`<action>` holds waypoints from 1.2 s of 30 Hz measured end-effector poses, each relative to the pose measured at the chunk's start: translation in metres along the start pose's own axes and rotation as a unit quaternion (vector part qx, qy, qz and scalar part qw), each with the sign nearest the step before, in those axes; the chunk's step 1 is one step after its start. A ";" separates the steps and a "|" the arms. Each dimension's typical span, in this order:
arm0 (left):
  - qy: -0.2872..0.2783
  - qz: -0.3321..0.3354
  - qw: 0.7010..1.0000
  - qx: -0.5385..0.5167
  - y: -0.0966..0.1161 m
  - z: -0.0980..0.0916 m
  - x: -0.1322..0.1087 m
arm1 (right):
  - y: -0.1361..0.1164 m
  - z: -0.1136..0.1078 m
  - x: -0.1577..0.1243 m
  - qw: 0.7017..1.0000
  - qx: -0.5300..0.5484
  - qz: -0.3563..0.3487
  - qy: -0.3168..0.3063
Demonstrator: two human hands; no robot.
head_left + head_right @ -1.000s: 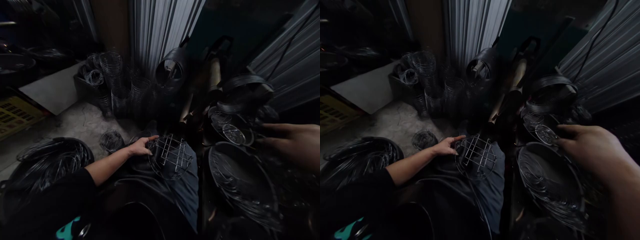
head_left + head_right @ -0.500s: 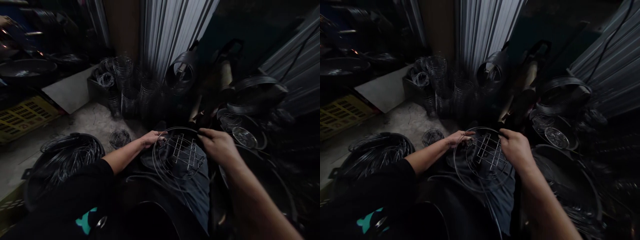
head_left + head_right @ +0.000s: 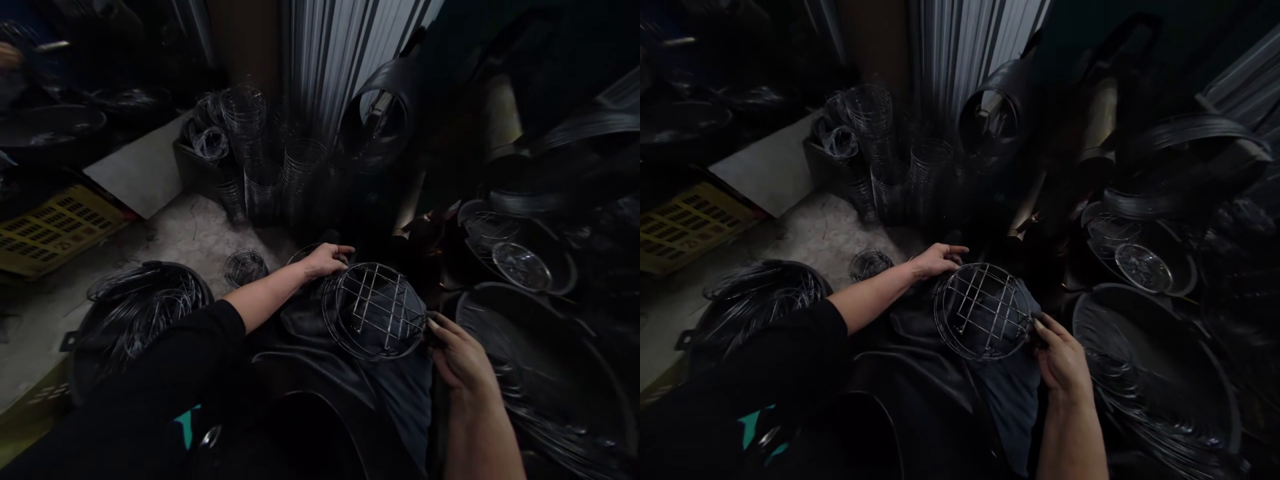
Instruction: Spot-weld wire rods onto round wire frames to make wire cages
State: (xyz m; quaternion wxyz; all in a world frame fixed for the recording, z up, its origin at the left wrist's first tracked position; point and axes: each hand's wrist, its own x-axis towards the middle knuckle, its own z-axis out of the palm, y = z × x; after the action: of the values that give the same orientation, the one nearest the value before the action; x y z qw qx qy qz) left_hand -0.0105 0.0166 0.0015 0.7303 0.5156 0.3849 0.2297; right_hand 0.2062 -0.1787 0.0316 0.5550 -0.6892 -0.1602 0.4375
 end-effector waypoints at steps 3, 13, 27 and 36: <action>-0.013 0.014 1.000 0.006 0.000 0.003 0.006 | -0.002 -0.004 0.001 0.999 0.024 0.045 -0.004; -0.098 -0.013 0.995 -0.001 0.004 0.002 0.005 | 0.000 -0.004 -0.006 0.994 0.084 0.075 -0.004; -0.116 -0.010 0.993 0.013 0.005 0.001 0.002 | 0.010 -0.006 -0.014 0.997 -0.019 0.068 0.003; -0.169 0.012 0.973 0.156 0.004 -0.004 0.007 | 0.004 -0.017 0.003 0.932 -0.346 -0.037 -0.098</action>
State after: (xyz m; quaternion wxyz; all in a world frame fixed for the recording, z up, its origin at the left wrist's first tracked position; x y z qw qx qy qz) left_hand -0.0093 0.0259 0.0025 0.6927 0.6589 0.2808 0.0847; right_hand 0.2198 -0.1882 0.0265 0.2791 -0.7860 -0.3805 0.3993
